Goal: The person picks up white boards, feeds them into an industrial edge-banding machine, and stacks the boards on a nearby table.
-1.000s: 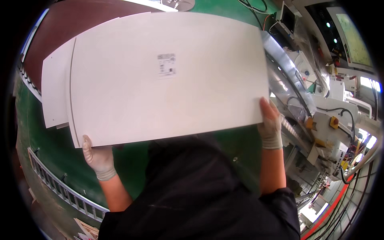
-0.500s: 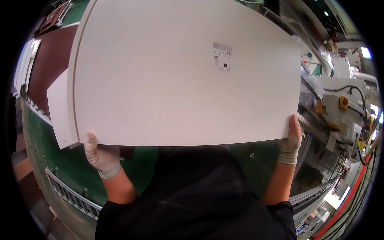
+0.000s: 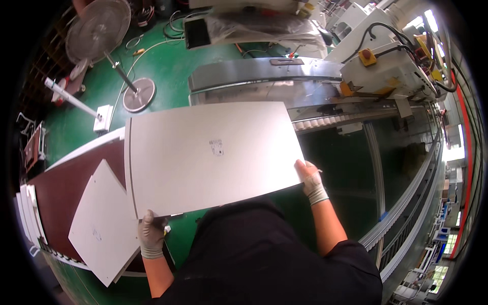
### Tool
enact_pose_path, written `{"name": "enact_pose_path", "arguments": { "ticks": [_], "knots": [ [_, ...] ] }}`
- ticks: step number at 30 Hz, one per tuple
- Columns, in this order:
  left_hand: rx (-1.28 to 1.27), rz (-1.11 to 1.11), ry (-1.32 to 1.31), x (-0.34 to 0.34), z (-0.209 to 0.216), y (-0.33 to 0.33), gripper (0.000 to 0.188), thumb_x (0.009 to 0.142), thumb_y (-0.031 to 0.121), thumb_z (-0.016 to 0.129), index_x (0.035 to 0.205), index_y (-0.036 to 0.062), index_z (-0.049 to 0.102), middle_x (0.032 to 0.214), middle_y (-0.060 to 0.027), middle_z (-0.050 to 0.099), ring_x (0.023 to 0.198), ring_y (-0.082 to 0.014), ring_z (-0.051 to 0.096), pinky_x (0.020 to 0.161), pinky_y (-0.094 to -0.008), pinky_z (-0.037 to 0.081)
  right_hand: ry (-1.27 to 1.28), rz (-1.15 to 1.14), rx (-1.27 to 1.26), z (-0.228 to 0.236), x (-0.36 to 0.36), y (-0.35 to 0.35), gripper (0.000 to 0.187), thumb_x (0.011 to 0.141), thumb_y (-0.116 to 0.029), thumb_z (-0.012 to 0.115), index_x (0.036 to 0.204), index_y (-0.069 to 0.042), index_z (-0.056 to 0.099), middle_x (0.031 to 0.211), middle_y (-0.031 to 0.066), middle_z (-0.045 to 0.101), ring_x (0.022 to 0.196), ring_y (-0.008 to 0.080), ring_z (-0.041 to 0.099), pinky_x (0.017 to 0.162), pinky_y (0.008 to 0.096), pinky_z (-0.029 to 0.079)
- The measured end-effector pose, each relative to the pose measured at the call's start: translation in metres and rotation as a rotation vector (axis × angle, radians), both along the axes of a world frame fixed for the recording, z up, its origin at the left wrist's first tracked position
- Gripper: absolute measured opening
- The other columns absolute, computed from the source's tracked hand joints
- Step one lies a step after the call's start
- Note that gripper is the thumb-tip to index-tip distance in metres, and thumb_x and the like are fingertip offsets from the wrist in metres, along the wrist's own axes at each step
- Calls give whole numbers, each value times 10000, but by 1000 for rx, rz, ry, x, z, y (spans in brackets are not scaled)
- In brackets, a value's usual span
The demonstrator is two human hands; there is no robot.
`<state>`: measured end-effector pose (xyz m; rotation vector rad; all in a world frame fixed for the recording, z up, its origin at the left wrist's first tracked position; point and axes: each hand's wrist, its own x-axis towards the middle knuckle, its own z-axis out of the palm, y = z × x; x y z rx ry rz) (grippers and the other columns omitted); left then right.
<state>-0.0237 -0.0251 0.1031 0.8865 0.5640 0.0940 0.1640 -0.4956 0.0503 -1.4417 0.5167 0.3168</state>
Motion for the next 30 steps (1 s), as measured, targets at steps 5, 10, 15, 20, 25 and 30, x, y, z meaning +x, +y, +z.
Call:
{"name": "enact_pose_path", "arguments": {
  "ticks": [5,10,15,20,25,30],
  "knots": [
    [-138,-51,42,21,-24,-18,375,873,256,662,1185,79,551,1052,-52,634,903,-196,619,702,-326,514,-35,12,-55,-6,15,-30,335,899,-274,644,1034,32,641,888,14,643,774,107,604,701,258,490],
    [-454,-118,36,63,-55,-51,230,911,234,619,1098,100,629,1112,-59,664,1039,-229,618,829,-374,511,-79,8,-107,-8,46,-67,436,871,-301,667,1105,65,634,945,67,674,800,135,634,729,270,511],
    [-523,-254,165,85,-102,-74,235,906,315,632,1045,128,657,1066,-60,687,1013,-258,638,806,-389,535,-57,-29,-239,-29,81,-101,425,831,-317,712,1042,50,672,916,81,684,806,149,635,736,271,506],
    [-407,-461,294,114,-121,-122,462,891,453,621,1138,62,623,1088,-109,678,1020,-304,626,875,-432,504,-272,-845,481,-94,119,-131,393,869,-346,674,1070,-12,631,987,97,647,885,215,620,827,349,501],
    [-239,-538,367,151,-94,-168,693,903,553,550,1259,-41,536,1245,-183,593,1170,-328,525,1014,-485,411,-113,-858,774,-46,119,-26,468,861,-348,693,1164,-6,591,1120,121,621,1051,237,586,946,364,471],
    [-259,-630,358,179,-85,-200,725,929,577,482,1320,-33,490,1351,-195,514,1217,-327,491,1077,-489,350,193,-591,166,-19,92,34,882,758,-480,766,1263,172,453,1253,245,536,1128,271,521,1000,367,408]
  ]
}}
